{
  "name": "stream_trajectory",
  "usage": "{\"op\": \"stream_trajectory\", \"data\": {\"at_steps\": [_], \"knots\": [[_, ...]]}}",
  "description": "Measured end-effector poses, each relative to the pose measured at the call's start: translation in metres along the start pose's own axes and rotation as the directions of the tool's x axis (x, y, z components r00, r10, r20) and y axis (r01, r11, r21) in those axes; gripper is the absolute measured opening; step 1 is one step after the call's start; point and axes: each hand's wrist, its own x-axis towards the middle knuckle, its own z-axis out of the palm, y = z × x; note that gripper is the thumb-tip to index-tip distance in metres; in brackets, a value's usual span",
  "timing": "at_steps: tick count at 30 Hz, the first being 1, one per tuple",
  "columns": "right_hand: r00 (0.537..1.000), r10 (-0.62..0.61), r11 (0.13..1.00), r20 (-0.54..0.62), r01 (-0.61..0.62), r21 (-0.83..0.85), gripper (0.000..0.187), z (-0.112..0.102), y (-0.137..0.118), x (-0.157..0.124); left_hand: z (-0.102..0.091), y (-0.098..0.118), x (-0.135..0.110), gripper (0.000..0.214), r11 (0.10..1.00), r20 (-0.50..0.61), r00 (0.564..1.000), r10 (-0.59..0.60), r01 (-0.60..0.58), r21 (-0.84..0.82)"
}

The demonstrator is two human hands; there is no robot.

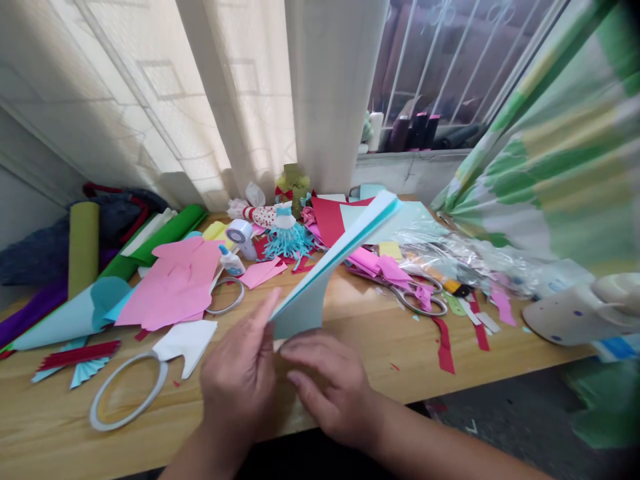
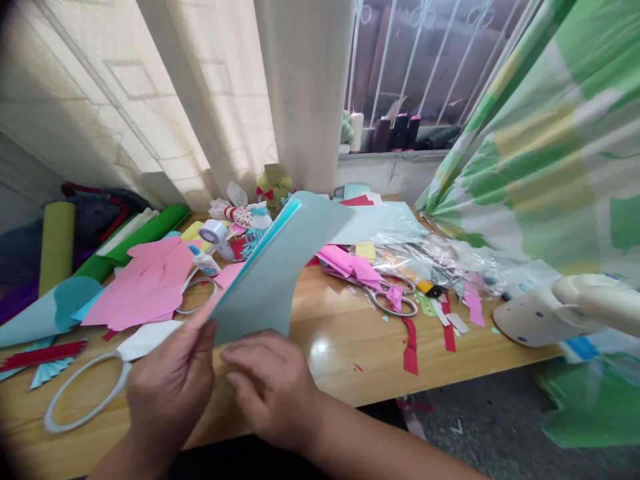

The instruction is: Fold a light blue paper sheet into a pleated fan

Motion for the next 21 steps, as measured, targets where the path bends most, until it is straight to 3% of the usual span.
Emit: {"op": "stream_trajectory", "data": {"at_steps": [3, 5, 7, 9, 11, 14, 17, 21], "knots": [[0.962, -0.272, 0.920, 0.031, 0.269, -0.284, 0.043, -0.024, -0.006, -0.013, -0.014, -0.022, 0.008, 0.057, 0.959, 0.072, 0.975, 0.210, -0.220, 0.180], [0.939, -0.342, 0.812, -0.022, 0.284, -0.510, 0.041, -0.039, -0.007, -0.025, -0.017, -0.034, 0.002, 0.059, 0.919, 0.219, 0.936, 0.275, -0.323, 0.227], [0.961, -0.277, 0.726, -0.028, 0.189, -0.662, 0.040, -0.049, -0.002, -0.034, -0.014, -0.042, -0.012, 0.055, 0.885, 0.342, 0.885, 0.316, -0.405, 0.229], [0.988, -0.139, 0.678, 0.061, 0.140, -0.722, 0.037, -0.053, 0.009, -0.039, -0.007, -0.044, -0.032, 0.049, 0.872, 0.411, 0.849, 0.332, -0.443, 0.209], [0.986, -0.061, 0.676, 0.152, 0.153, -0.721, 0.029, -0.052, 0.023, -0.042, 0.001, -0.043, -0.050, 0.046, 0.886, 0.419, 0.850, 0.320, -0.425, 0.185], [0.969, -0.052, 0.709, 0.242, 0.207, -0.674, 0.015, -0.050, 0.042, -0.046, 0.011, -0.039, -0.070, 0.043, 0.916, 0.408, 0.864, 0.296, -0.378, 0.135], [0.942, 0.016, 0.713, 0.337, 0.226, -0.664, 0.012, -0.051, 0.054, -0.050, 0.017, -0.037, -0.076, 0.034, 0.932, 0.398, 0.866, 0.303, -0.357, 0.067], [0.914, 0.120, 0.699, 0.387, 0.199, -0.687, 0.012, -0.056, 0.061, -0.053, 0.025, -0.035, -0.073, 0.020, 0.979, 0.466, 0.864, 0.191, -0.205, -0.020]]}}
